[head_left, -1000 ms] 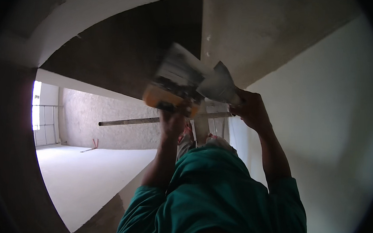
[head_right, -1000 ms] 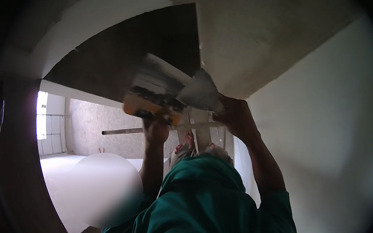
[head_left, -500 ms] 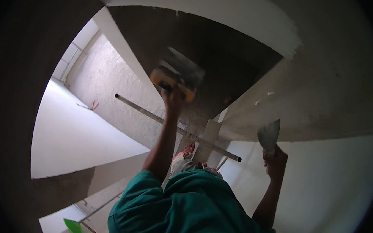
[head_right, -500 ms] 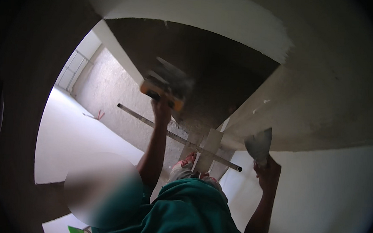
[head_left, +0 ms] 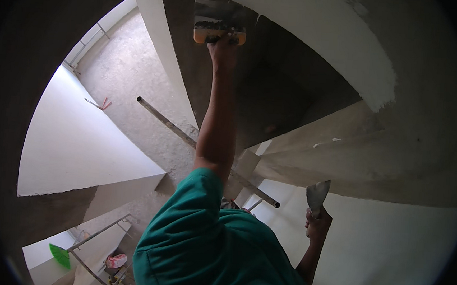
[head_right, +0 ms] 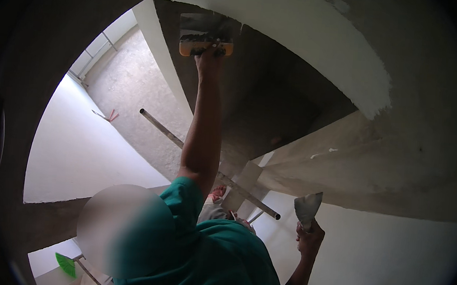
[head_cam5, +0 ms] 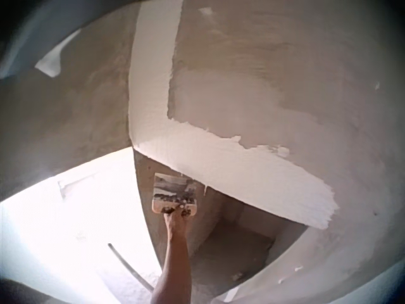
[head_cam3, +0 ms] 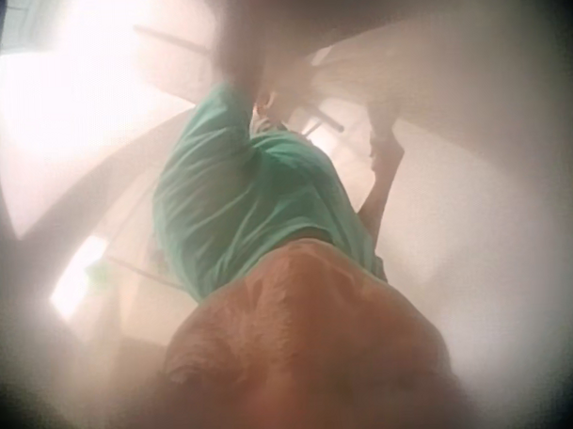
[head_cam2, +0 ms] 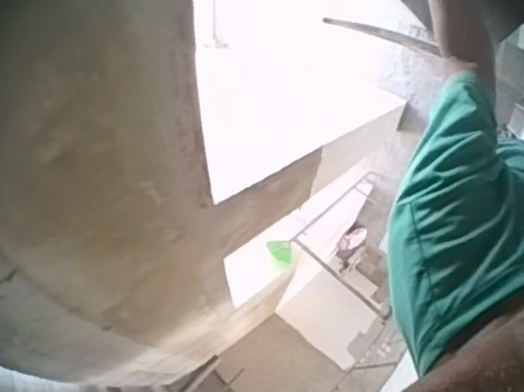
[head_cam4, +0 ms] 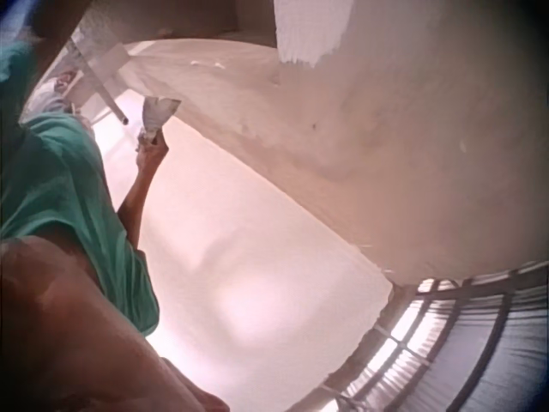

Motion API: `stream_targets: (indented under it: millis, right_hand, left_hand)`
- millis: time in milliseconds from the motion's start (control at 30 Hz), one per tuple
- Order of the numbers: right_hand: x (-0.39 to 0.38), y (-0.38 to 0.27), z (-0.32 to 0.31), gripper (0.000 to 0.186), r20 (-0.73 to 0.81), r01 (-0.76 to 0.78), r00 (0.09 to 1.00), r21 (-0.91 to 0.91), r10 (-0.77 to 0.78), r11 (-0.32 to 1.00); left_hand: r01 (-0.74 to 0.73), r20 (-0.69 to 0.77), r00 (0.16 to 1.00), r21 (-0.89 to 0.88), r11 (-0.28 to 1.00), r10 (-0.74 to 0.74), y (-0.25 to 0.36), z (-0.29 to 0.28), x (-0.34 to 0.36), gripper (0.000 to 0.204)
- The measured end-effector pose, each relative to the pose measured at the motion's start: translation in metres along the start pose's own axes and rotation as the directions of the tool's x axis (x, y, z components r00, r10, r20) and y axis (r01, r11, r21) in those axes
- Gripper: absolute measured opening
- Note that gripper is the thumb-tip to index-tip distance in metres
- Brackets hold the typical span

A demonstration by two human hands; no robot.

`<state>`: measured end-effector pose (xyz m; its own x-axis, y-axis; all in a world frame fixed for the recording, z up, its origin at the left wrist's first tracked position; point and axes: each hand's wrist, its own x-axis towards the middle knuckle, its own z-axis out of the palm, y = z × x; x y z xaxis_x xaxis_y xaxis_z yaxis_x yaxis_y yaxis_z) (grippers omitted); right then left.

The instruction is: The person applies white plaster to a ceiling using a trowel and hawk. They repeatedly scoop plaster from the hawk and spread it across the ceiling surface in smooth strokes.

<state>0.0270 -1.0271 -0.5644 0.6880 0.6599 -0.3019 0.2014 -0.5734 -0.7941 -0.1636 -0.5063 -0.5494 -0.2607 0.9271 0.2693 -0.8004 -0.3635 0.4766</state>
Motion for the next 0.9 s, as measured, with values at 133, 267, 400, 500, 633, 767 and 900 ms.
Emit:
stream_targets:
  millis: [133, 267, 400, 500, 633, 767, 900]
  right_hand:
    - [-0.003, -0.003, -0.002, 0.013, -0.023, 0.003, 1.000, 0.020, -0.002, 1.000]
    - [-0.006, -0.001, -0.003, 0.010, -0.042, -0.032, 0.999, 0.010, 0.032, 0.999]
    - [-0.003, -0.006, -0.002, 0.009, -0.032, -0.034, 0.999, 0.014, 0.034, 0.999]
    - [-0.004, -0.009, -0.003, 0.009, -0.042, -0.008, 0.999, 0.009, 0.008, 1.000]
    - [-0.002, -0.002, -0.006, 0.009, -0.049, -0.010, 0.999, -0.001, 0.010, 1.000]
    - [-0.006, 0.013, -0.006, 0.009, -0.086, -0.002, 0.996, 0.045, 0.006, 0.999]
    - [-0.001, 0.021, -0.006, 0.009, -0.054, 0.001, 0.999, 0.048, 0.002, 0.999]
  left_hand:
    - [0.056, 0.077, 0.996, -0.124, 0.991, -0.047, -0.001, 0.019, 0.000, 0.041]
    - [0.162, -0.009, 0.986, -0.176, 0.971, -0.166, -0.002, 0.039, -0.024, 0.036]
    - [0.164, 0.192, 0.975, -0.272, 0.948, -0.113, -0.025, 0.035, -0.065, 0.035]
    - [0.246, 0.135, 0.965, -0.163, 0.955, -0.226, -0.036, 0.037, -0.113, 0.038]
    - [0.201, 0.053, 0.980, -0.201, 0.959, -0.194, -0.016, 0.013, -0.098, 0.041]
    - [0.053, -0.092, 0.994, -0.054, 0.997, -0.058, 0.023, -0.020, -0.010, 0.043]
    - [-0.200, 0.005, 0.976, 0.411, 0.890, 0.217, 0.044, -0.052, 0.073, 0.044]
